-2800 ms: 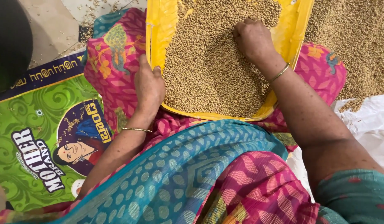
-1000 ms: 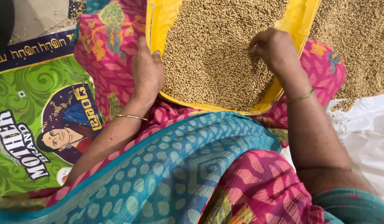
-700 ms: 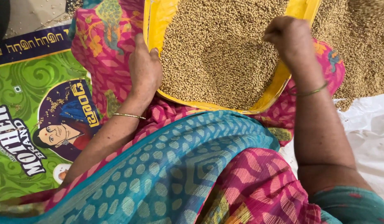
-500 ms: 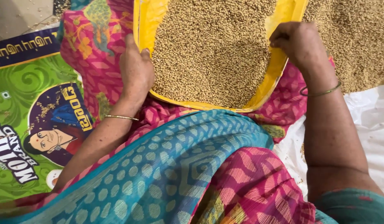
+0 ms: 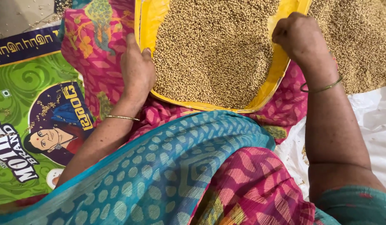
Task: Winnowing and cleaning coriander seeds using a tray to remove impurities.
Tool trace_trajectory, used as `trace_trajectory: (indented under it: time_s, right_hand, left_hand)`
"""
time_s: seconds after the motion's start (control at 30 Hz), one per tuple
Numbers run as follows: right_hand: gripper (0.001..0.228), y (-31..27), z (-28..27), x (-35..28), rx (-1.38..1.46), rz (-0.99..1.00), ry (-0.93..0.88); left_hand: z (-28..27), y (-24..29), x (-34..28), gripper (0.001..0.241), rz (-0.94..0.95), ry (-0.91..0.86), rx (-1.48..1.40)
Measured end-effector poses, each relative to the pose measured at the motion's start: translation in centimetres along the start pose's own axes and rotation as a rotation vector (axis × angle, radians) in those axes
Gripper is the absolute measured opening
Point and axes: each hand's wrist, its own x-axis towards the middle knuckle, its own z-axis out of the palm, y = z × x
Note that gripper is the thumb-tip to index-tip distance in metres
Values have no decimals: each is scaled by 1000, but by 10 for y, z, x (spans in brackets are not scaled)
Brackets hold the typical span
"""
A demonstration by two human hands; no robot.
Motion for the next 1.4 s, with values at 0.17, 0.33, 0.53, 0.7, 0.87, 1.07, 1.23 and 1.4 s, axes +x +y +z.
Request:
trace_trajectory:
  time_s: [0.17, 0.33, 0.53, 0.7, 0.87, 1.07, 1.23, 1.4]
  right_hand:
    - [9, -21, -5, -4, 221, 7, 16]
    - [12, -35, 7, -8, 200, -83, -5]
    - [9, 18, 12, 19, 174, -131, -15]
    - [7, 65, 10, 42, 325, 58, 389]
    - [11, 13, 11, 26, 392, 160, 217]
    - [11, -21, 37, 17, 233, 144, 41]
    - [8, -5, 9, 35, 423, 192, 136]
    - [6, 2, -5, 46, 412, 405, 98]
  left_hand:
    - [2, -2, 2, 31, 0, 2, 9]
    - [-1, 2, 0, 31, -32, -21, 24]
    - [-1, 0, 1, 33, -27, -16, 30]
    - [-1, -2, -1, 31, 1, -1, -22]
    - [0, 0, 0, 31, 15, 27, 19]
    - [-1, 2, 0, 28, -9, -14, -32]
    - [-2, -2, 1, 29, 25, 16, 11]
    - [1, -1, 2, 29, 17, 13, 13]
